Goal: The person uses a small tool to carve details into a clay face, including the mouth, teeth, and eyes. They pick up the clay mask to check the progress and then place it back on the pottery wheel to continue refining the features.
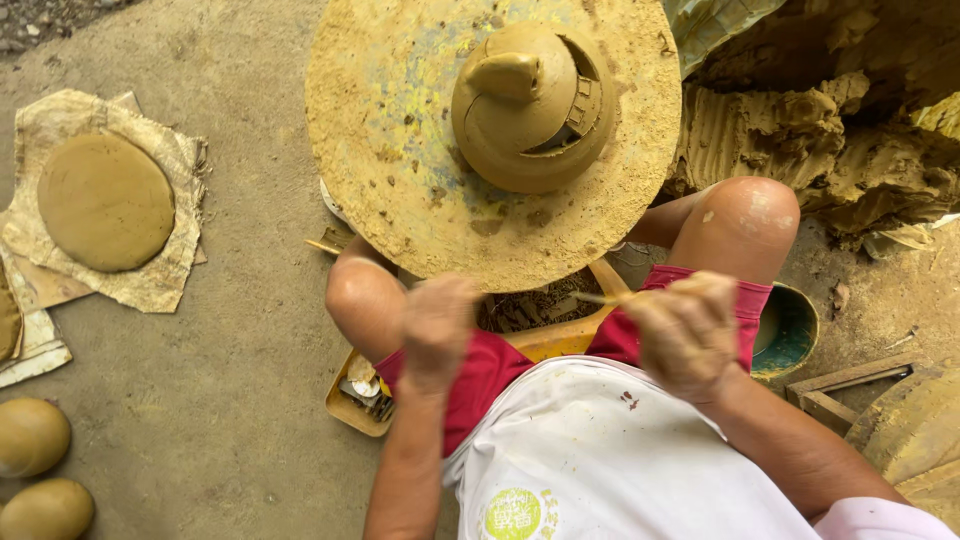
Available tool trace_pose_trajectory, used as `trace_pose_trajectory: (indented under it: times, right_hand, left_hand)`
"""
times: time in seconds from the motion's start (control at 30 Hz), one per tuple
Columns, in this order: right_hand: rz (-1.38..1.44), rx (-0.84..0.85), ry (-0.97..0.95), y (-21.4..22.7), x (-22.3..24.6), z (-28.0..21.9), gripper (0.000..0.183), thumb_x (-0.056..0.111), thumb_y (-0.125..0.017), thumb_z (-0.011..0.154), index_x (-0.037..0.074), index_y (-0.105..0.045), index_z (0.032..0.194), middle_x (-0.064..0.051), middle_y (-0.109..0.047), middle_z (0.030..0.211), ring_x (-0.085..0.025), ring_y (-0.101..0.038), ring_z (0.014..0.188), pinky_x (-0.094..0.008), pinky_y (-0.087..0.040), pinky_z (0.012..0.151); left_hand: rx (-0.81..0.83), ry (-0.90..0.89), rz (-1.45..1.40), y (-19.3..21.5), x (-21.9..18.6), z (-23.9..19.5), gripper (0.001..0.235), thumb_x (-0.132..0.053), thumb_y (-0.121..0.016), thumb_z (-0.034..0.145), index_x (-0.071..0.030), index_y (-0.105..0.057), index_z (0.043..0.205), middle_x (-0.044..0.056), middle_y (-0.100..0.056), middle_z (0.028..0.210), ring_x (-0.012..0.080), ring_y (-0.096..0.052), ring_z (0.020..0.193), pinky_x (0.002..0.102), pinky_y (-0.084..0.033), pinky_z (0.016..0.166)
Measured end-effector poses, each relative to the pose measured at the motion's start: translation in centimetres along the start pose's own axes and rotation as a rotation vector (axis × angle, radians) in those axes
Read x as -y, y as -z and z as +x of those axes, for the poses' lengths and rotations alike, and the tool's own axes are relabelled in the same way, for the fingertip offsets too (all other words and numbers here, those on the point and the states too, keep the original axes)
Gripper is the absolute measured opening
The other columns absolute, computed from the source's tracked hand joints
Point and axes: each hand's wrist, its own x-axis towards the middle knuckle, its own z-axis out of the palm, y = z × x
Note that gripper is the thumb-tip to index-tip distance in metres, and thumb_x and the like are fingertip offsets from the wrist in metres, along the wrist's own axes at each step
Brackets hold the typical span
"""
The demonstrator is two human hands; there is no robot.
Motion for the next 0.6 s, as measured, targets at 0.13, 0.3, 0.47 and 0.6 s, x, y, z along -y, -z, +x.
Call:
trace_pose_trajectory:
  times: [0.13, 0.3, 0.47, 0.6]
  right_hand:
    - [0.150, -0.116, -0.318, 0.6, -2.8, -1.2, 0.007, -0.003, -0.071, 0.104, 0.004, -0.070, 0.106, -0.005, -0.067, 0.095, -0.017, -0.059, 0.083, -0.030, -0.048, 0.070]
    - [1.050, -0.094, -1.075, -1.6, -3.9, -2.9, 0.012, 0.000, -0.059, 0.107, -0.001, -0.062, 0.118, -0.010, -0.072, 0.100, -0.014, -0.066, 0.080, -0.024, -0.055, 0.068]
    - [1.133, 0.044, -1.210, -2.9, -4.9, -3.9, 0.026, -0.002, -0.061, 0.102, -0.004, -0.061, 0.128, -0.011, -0.070, 0.098, -0.011, -0.063, 0.077, -0.023, -0.054, 0.068]
    - [1.073, 0.069, -1.227, -2.9, -5.3, -4.4, 0.027, -0.002, -0.061, 0.103, -0.006, -0.062, 0.129, -0.010, -0.070, 0.098, -0.011, -0.065, 0.079, -0.023, -0.056, 0.072]
  left_hand:
    - [-0.281, 1.006, -0.291, 6.0, 4.5, -6.1, 0.035, -0.008, -0.050, 0.108, -0.011, -0.045, 0.142, 0.010, -0.058, 0.126, 0.0195, -0.062, 0.101, 0.034, -0.060, 0.077]
    - [-0.126, 1.533, -0.325, 3.3, 9.6, -15.8, 0.050, -0.007, -0.053, 0.100, -0.015, -0.049, 0.149, 0.010, -0.064, 0.128, 0.0191, -0.068, 0.102, 0.031, -0.060, 0.083]
    - [-0.209, 1.571, -0.544, -2.5, 12.0, -23.3, 0.045, -0.005, -0.069, 0.096, -0.006, -0.061, 0.141, 0.024, -0.069, 0.126, 0.0273, -0.071, 0.101, 0.043, -0.060, 0.087]
    - [-0.097, 1.727, -0.400, -0.3, 12.0, -21.3, 0.043, -0.016, -0.062, 0.102, -0.013, -0.058, 0.145, 0.016, -0.060, 0.144, 0.0308, -0.063, 0.120, 0.048, -0.053, 0.098]
